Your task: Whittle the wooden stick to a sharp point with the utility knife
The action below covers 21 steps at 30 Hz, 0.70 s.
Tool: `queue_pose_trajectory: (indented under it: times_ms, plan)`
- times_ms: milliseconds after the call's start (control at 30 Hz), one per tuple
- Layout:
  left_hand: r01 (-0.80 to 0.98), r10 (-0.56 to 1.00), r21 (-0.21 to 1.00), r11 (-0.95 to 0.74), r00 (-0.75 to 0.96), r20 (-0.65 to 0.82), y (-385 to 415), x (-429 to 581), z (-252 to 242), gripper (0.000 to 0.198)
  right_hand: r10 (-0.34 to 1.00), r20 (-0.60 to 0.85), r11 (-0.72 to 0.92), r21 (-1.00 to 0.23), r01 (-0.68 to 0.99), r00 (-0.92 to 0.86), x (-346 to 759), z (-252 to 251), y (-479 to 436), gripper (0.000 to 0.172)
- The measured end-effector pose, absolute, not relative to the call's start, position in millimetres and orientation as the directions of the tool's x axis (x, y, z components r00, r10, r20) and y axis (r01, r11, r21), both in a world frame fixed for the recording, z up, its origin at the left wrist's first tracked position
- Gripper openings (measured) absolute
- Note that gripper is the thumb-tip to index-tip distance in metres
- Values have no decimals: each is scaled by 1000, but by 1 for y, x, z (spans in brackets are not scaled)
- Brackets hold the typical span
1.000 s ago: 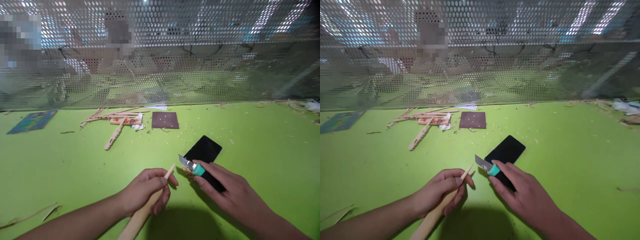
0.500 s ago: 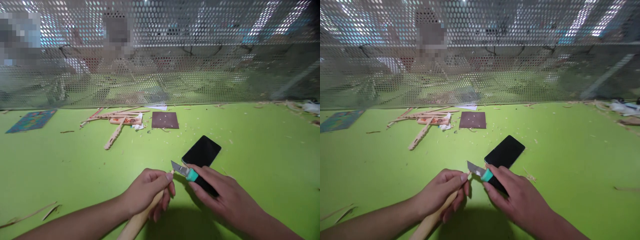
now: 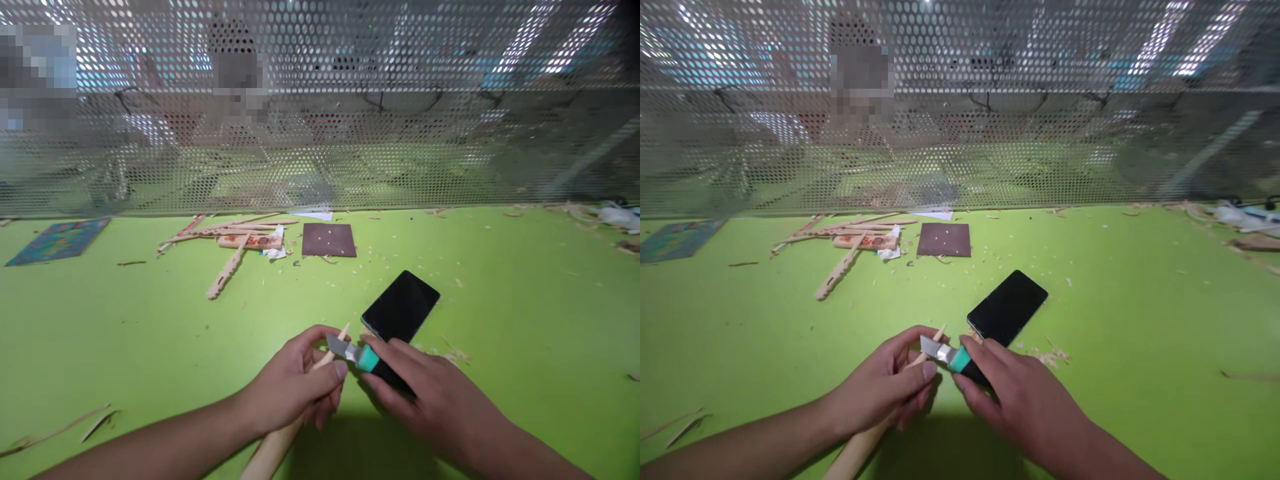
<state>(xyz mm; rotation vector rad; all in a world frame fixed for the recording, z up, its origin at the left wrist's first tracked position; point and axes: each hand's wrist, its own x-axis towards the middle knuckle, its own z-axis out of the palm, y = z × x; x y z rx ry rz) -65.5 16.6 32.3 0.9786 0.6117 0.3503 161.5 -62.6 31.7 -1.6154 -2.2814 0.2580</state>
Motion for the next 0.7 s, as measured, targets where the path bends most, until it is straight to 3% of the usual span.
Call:
queue_pose_trajectory:
  times_ms: [133,233,500,700]
  plan:
    - [34,517,837,546,773,-368,16,-65,37,53,915,167,404,-370,836,-368,159,33,-63,41]
    - [34,517,839,543,774,-366,15,-64,36,48,909,183,417,-342,842,-376,158,35,-64,43]
    - [57,515,859,509,779,-357,12,-66,29,41,933,226,329,-229,916,-279,159,39,-61,60]
    - [70,543,861,505,749,-379,12,-64,34,46,945,153,320,-267,909,-288,161,41,-60,54]
